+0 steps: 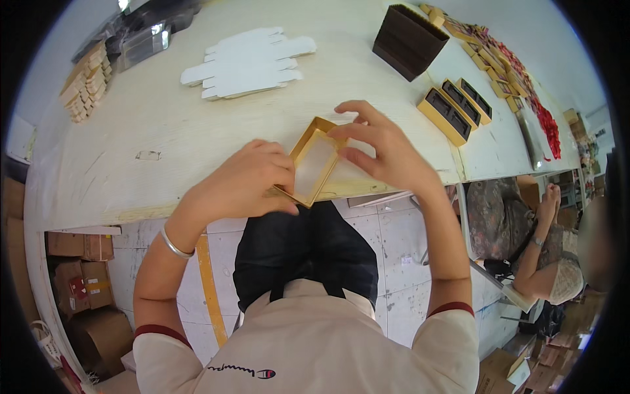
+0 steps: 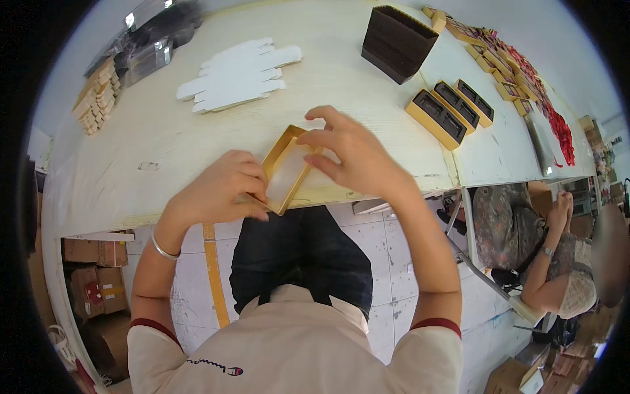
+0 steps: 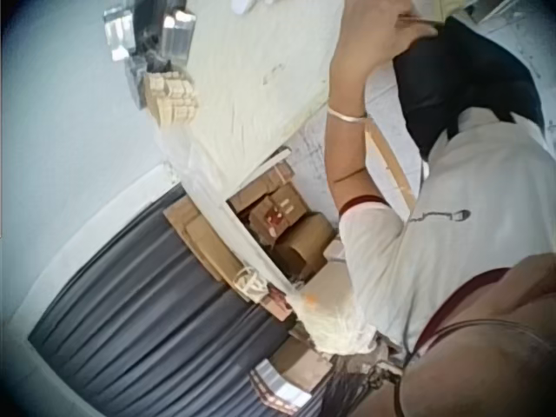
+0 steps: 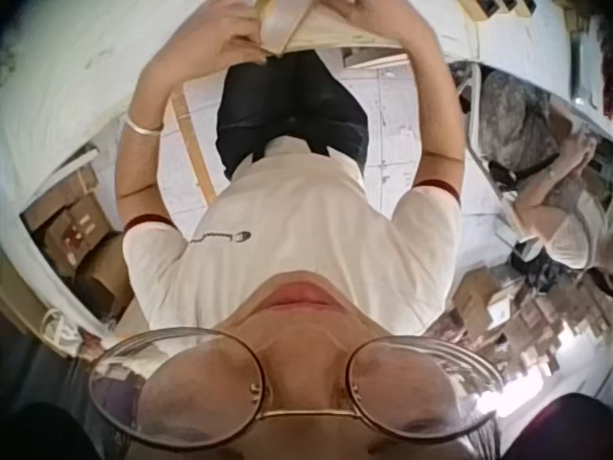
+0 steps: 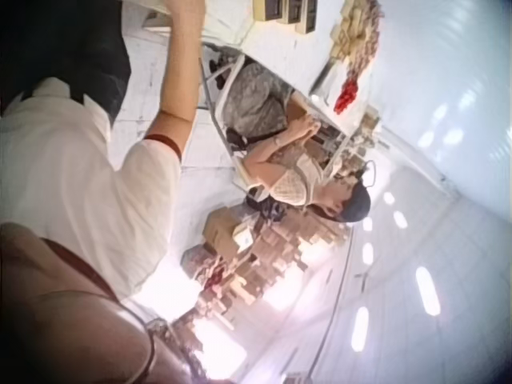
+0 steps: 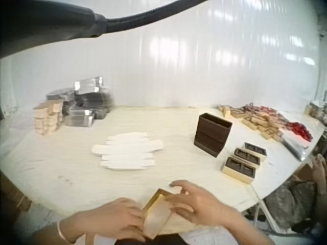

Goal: The person folds white cardboard pieces into rectangular box shapes and places black inserts inside them. The person repeats this process multiple times, stacking the completed boxes on the table.

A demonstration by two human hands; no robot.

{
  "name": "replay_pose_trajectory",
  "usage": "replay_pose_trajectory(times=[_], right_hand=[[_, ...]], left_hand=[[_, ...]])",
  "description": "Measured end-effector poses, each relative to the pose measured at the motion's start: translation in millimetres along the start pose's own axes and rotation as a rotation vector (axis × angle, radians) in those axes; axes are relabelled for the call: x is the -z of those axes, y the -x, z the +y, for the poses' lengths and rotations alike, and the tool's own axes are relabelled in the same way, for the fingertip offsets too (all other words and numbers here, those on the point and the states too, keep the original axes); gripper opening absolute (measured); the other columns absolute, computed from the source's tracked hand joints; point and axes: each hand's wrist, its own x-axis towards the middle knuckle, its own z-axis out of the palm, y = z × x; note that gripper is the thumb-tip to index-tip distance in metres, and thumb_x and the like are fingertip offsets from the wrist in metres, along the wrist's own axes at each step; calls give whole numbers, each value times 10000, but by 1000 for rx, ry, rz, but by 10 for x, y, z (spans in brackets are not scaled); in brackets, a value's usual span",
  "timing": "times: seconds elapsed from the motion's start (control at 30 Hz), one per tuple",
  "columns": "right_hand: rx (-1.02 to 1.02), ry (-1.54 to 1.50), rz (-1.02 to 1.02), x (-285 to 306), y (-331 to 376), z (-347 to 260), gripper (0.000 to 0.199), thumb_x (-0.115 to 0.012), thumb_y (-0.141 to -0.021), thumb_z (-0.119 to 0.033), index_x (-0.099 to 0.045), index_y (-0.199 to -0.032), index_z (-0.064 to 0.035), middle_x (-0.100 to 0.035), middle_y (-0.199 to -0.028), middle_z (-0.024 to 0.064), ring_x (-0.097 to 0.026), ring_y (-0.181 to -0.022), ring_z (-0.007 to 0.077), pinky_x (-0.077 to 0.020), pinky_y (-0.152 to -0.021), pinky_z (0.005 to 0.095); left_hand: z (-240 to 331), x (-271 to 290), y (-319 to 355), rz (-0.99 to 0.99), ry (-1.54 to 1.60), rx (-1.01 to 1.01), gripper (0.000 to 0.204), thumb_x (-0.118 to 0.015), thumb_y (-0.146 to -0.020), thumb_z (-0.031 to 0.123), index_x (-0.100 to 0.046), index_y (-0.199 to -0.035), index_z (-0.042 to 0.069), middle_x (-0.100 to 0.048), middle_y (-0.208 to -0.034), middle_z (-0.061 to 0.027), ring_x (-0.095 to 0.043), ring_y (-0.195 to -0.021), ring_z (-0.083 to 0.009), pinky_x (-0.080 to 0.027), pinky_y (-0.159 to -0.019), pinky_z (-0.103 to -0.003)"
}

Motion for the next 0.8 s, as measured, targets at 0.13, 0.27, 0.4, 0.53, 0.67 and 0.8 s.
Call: replay_pose_trajectory(times=[0.13, 0.27, 0.4, 0.53, 0.67, 0.8], right_hand=[[109, 301, -208, 57, 49, 155, 320, -749, -747, -171, -646, -1028, -60, -550, -1155, 150, -562, -989, 300, -481, -807, 361], [18, 203, -300, 44, 134, 190, 301, -773, -725, -228, -663, -946, -56, -527, -968, 130, -542, -889, 272, -462, -750, 360], [10, -35, -158, -71, 230, 261, 230, -790, -722, -179, -656, -854, -48, -447, -826, 94, -475, -753, 247, -433, -660, 342], [-69, -116, -103, -144, 295, 261, 200, -783, -728, -141, -619, -804, -54, -450, -793, 92, -494, -732, 246, -430, -635, 342], [-68, -72, -165, -81, 257, 207, 182, -765, -750, -136, -604, -799, -65, -461, -787, 98, -520, -720, 244, -433, -618, 349], [-150, -79, -35, 390, 96, 165, 184, -731, -797, -161, -642, -923, -60, -558, -918, 101, -562, -805, 256, -467, -679, 322]], left_hand=[[27, 34, -34, 6, -173, -28, 426, -795, -652, 436, -625, -590, 50, -626, -921, -59, -514, -1078, -258, -317, -1061, -440], [-35, -36, 28, 86, -279, -73, 322, -771, -714, 335, -637, -649, 50, -613, -1087, -90, -493, -1156, -277, -314, -1066, -453], [-47, -129, 65, 303, -186, 18, 246, -756, -716, 261, -638, -786, 57, -559, -1217, -112, -472, -1193, -304, -332, -1039, -443], [-116, -205, 183, 267, -149, 181, 339, -790, -670, 258, -622, -894, 65, -537, -1251, -135, -483, -1149, -339, -363, -980, -423], [-180, -230, 178, 287, -155, 144, 374, -780, -716, 344, -617, -915, 71, -555, -1174, -103, -492, -1029, -293, -381, -899, -387], [-208, -189, 158, 244, -94, 181, 415, -795, -704, 321, -603, -979, 76, -542, -1199, -106, -494, -1024, -290, -384, -904, -377]])
